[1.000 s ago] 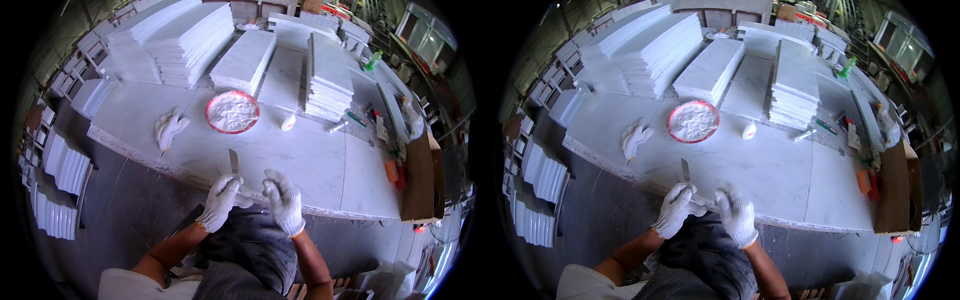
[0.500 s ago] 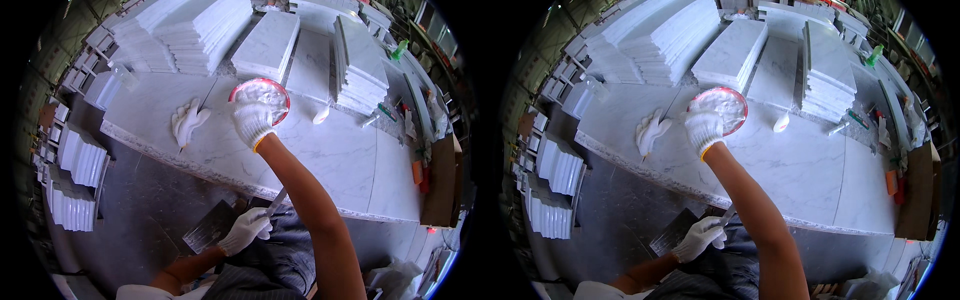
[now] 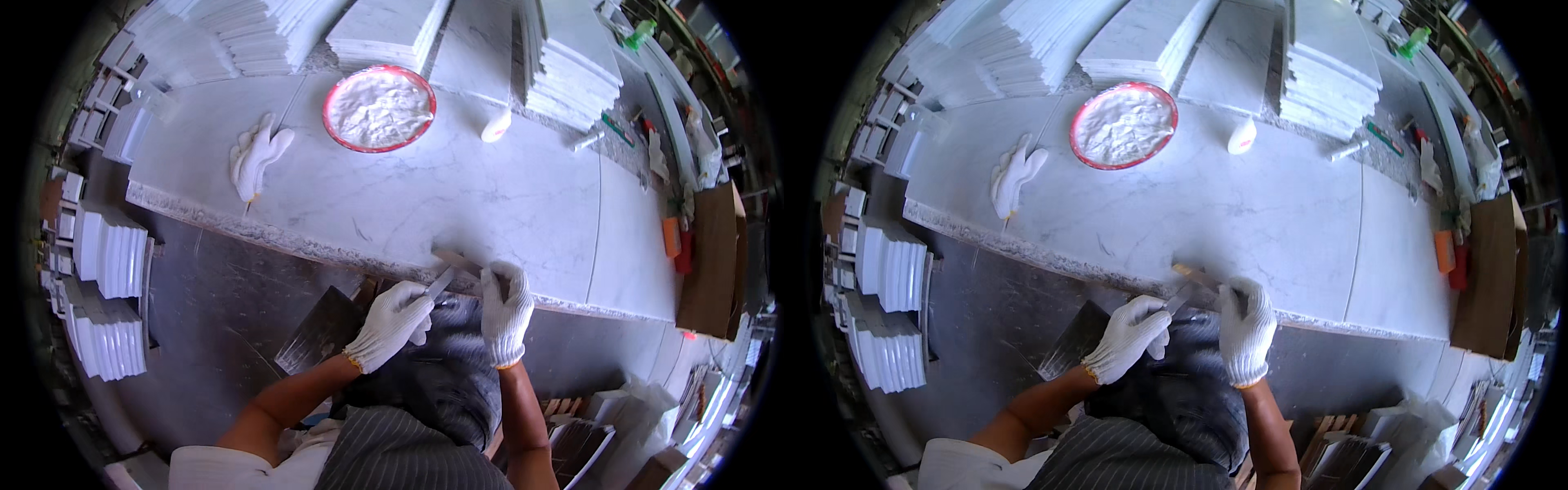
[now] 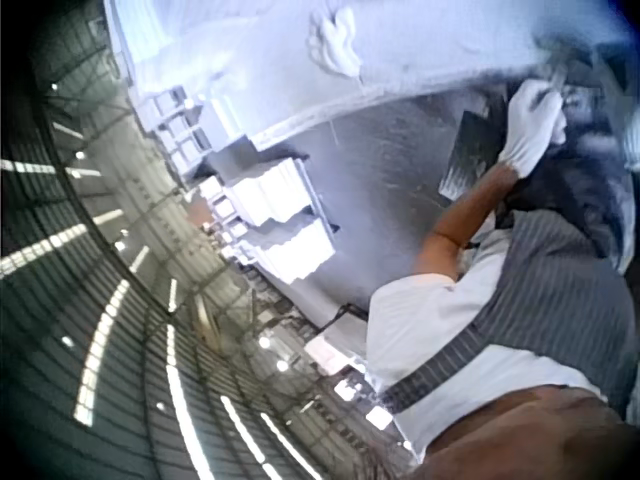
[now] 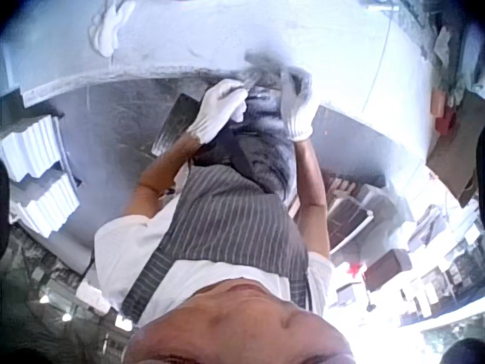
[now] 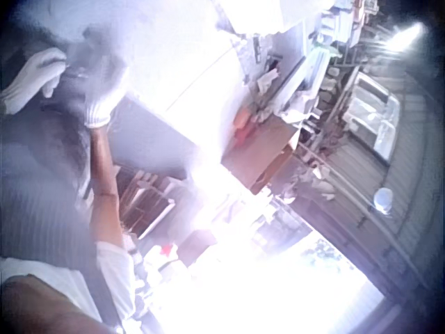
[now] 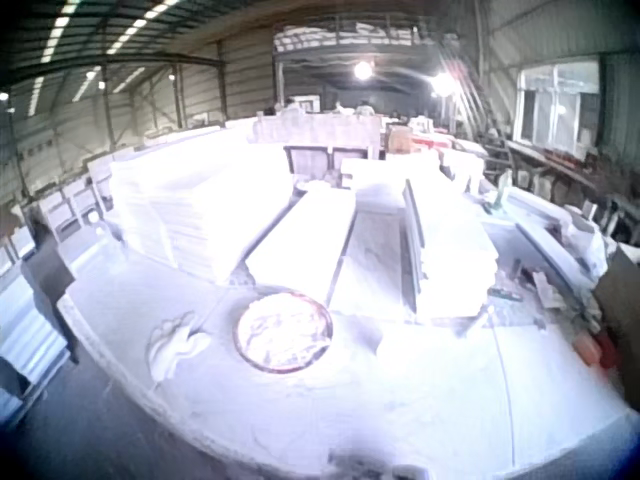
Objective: The person applies a white paste to the edges of white plaster moldings using a putty knife, then scrapes and wipes the surfaces to smooth them. The person retrieves additional moldings from a stack and continues the finishing process on each piece.
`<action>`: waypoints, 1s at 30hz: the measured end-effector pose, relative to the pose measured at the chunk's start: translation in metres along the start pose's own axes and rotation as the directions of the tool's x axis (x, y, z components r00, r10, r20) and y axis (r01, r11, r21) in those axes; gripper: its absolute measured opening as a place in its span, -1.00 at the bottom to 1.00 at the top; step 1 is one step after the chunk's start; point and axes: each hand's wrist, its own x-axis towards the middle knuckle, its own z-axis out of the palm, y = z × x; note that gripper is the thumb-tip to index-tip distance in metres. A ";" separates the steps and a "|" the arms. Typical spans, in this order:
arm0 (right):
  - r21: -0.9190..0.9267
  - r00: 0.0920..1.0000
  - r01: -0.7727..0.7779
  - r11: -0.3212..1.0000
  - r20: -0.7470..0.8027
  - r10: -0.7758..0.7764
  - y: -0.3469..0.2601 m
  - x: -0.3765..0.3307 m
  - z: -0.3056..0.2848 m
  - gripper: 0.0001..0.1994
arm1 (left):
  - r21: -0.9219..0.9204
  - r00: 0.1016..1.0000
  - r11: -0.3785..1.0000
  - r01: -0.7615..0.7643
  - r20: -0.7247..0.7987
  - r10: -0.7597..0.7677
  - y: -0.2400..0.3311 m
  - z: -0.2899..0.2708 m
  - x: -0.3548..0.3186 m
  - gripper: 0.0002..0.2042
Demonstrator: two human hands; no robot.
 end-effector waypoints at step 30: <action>0.031 0.950 0.037 0.999 0.310 -0.045 -0.022 -0.010 -0.017 -0.69 | 0.139 0.986 0.986 -0.096 -0.120 0.113 0.009 0.026 0.007 -0.80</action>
